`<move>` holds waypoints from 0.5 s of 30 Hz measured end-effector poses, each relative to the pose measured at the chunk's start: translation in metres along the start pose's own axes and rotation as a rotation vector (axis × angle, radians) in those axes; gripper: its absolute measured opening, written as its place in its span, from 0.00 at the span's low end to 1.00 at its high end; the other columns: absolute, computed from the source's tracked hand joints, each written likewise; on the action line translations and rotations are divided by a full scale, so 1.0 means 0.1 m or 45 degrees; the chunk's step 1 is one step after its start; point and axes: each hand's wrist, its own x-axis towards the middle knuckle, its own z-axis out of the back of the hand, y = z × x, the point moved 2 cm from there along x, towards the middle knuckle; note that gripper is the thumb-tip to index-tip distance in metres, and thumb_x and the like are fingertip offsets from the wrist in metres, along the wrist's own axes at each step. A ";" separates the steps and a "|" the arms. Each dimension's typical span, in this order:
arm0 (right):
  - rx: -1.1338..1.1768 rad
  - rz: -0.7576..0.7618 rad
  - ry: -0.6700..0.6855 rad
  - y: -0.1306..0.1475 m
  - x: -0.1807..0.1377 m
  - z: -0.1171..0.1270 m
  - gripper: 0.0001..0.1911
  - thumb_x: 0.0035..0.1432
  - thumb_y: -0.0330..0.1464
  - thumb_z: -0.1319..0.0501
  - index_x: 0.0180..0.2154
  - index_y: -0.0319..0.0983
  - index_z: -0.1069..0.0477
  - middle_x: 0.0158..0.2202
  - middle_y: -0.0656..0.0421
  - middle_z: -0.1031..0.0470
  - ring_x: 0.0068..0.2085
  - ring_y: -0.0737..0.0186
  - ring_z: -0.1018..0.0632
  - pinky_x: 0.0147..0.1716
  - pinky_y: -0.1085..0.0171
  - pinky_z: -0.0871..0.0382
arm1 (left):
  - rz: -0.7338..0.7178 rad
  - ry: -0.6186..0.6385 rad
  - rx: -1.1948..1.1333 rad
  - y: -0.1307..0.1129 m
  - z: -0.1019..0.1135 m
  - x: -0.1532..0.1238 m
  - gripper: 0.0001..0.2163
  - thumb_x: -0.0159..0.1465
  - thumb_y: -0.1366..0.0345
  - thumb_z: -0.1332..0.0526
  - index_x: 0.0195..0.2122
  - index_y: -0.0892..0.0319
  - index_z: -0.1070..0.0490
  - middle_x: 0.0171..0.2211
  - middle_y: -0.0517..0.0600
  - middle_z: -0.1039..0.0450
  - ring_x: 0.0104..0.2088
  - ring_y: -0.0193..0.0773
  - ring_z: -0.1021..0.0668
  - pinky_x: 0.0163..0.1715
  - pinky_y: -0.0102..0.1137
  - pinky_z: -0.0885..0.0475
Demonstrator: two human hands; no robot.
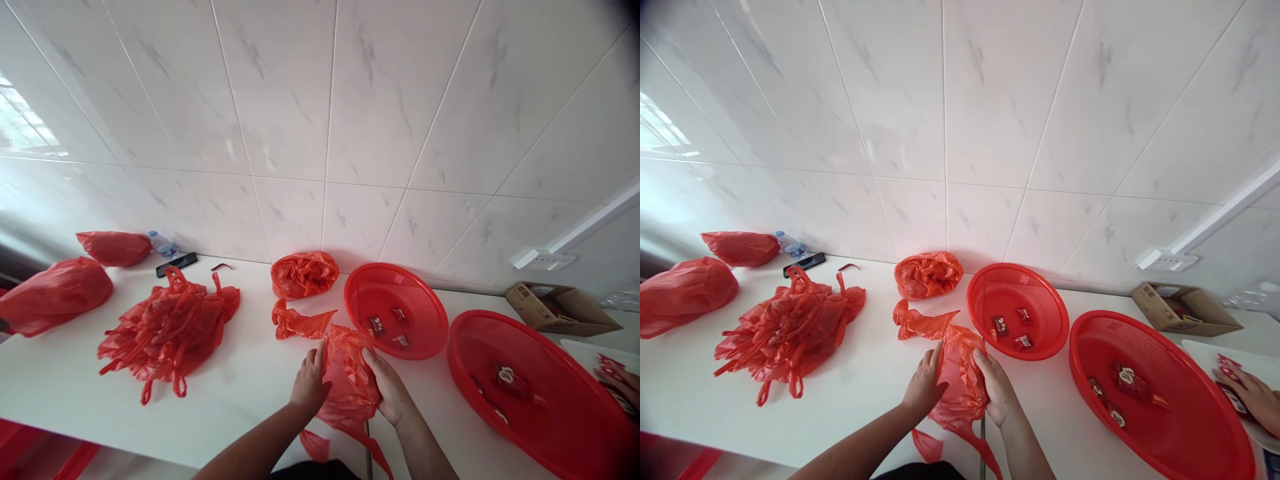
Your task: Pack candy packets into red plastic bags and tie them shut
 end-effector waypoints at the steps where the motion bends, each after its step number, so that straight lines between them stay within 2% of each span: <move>1: -0.060 0.025 0.038 0.01 0.00 0.04 0.21 0.52 0.47 0.36 0.44 0.41 0.26 0.40 0.55 0.20 0.39 0.57 0.21 0.42 0.59 0.28 | 0.034 0.002 -0.026 0.03 0.04 0.01 0.31 0.54 0.74 0.41 0.61 0.56 0.40 0.52 0.55 0.29 0.51 0.44 0.27 0.48 0.33 0.34; 3: -0.317 0.105 -0.007 -0.02 0.01 0.21 0.23 0.49 0.41 0.33 0.47 0.42 0.28 0.42 0.56 0.21 0.41 0.56 0.21 0.45 0.57 0.30 | 0.076 0.011 -0.095 0.08 0.15 0.06 0.18 0.60 0.73 0.48 0.50 0.57 0.30 0.38 0.53 0.23 0.39 0.40 0.23 0.39 0.30 0.33; 5: -0.737 0.171 -0.234 -0.06 0.03 0.46 0.24 0.42 0.35 0.31 0.45 0.43 0.27 0.40 0.57 0.20 0.41 0.54 0.22 0.44 0.57 0.31 | 0.076 0.027 -0.160 0.11 0.31 0.11 0.14 0.62 0.71 0.51 0.41 0.58 0.27 0.31 0.50 0.24 0.32 0.37 0.24 0.33 0.28 0.33; 8: -1.237 0.201 -0.629 -0.03 0.02 0.76 0.13 0.41 0.33 0.34 0.34 0.43 0.24 0.34 0.56 0.21 0.37 0.52 0.22 0.38 0.58 0.33 | 0.041 0.060 -0.248 0.05 0.56 0.13 0.10 0.61 0.68 0.48 0.36 0.59 0.27 0.28 0.47 0.26 0.28 0.35 0.27 0.27 0.26 0.36; 11: -1.359 0.242 -0.820 0.19 -0.12 0.75 0.11 0.45 0.36 0.37 0.34 0.44 0.25 0.36 0.54 0.21 0.36 0.51 0.23 0.35 0.58 0.34 | -0.005 0.071 -0.297 -0.14 0.82 0.05 0.11 0.60 0.63 0.45 0.39 0.59 0.27 0.24 0.44 0.30 0.25 0.35 0.30 0.25 0.27 0.38; 13: -1.318 0.409 -0.895 0.38 -0.25 0.61 0.15 0.47 0.37 0.39 0.40 0.46 0.26 0.41 0.55 0.21 0.40 0.50 0.23 0.38 0.57 0.33 | -0.085 -0.010 -0.300 -0.28 1.00 -0.04 0.15 0.60 0.62 0.45 0.47 0.57 0.28 0.25 0.44 0.30 0.26 0.36 0.30 0.28 0.28 0.37; 15: -1.115 0.607 -0.928 0.50 -0.36 0.47 0.21 0.47 0.35 0.39 0.46 0.47 0.28 0.48 0.55 0.23 0.47 0.50 0.25 0.45 0.57 0.34 | -0.246 -0.112 -0.244 -0.40 1.13 -0.13 0.20 0.60 0.62 0.45 0.54 0.55 0.32 0.32 0.47 0.26 0.32 0.39 0.27 0.34 0.30 0.35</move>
